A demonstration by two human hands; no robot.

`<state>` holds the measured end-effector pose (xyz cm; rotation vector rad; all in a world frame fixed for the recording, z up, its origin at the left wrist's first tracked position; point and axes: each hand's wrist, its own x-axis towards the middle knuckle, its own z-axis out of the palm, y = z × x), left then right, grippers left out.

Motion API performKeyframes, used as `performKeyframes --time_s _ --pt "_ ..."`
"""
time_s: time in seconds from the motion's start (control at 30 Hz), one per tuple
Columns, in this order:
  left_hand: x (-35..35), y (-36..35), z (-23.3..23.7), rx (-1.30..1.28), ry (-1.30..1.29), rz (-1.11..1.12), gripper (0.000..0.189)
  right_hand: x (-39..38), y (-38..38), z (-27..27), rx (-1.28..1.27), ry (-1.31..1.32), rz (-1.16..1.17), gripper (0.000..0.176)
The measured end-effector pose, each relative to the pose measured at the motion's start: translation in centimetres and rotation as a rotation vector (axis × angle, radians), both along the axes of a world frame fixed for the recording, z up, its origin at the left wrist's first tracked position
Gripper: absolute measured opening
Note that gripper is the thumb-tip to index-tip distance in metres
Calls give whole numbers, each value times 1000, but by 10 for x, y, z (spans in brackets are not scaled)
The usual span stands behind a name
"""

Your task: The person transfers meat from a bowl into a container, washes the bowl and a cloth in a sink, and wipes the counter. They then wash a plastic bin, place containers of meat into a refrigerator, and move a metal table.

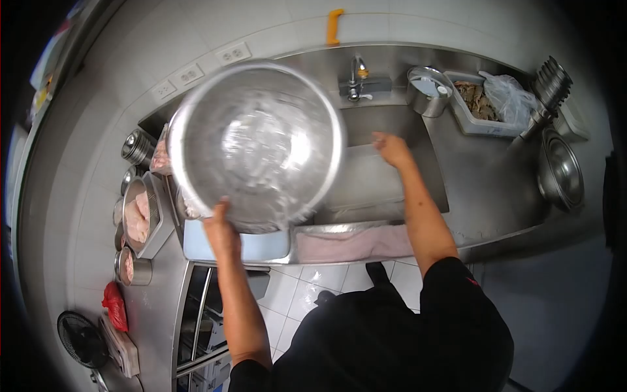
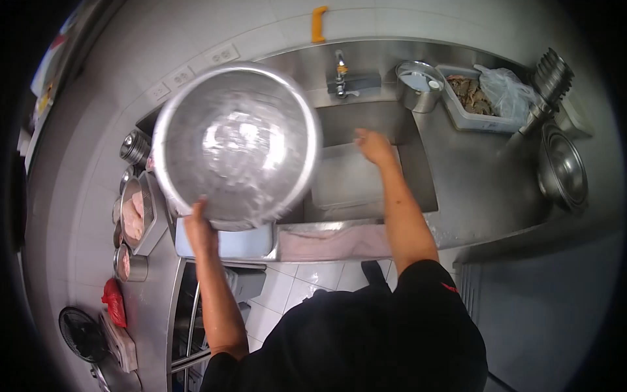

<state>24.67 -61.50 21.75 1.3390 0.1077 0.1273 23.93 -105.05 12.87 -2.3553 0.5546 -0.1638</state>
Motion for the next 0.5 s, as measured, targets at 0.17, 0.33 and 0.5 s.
performKeyframes --time_s 0.17,0.33,0.5 --pt "5 -144 -83 48 328 -285 32 -14 -125 -24 46 -326 -199 33" --pt "21 -229 -155 66 671 -401 43 18 -124 -27 87 -349 -129 34" --pt "46 -250 -216 166 793 -410 67 93 -92 -43 233 -150 46 43"
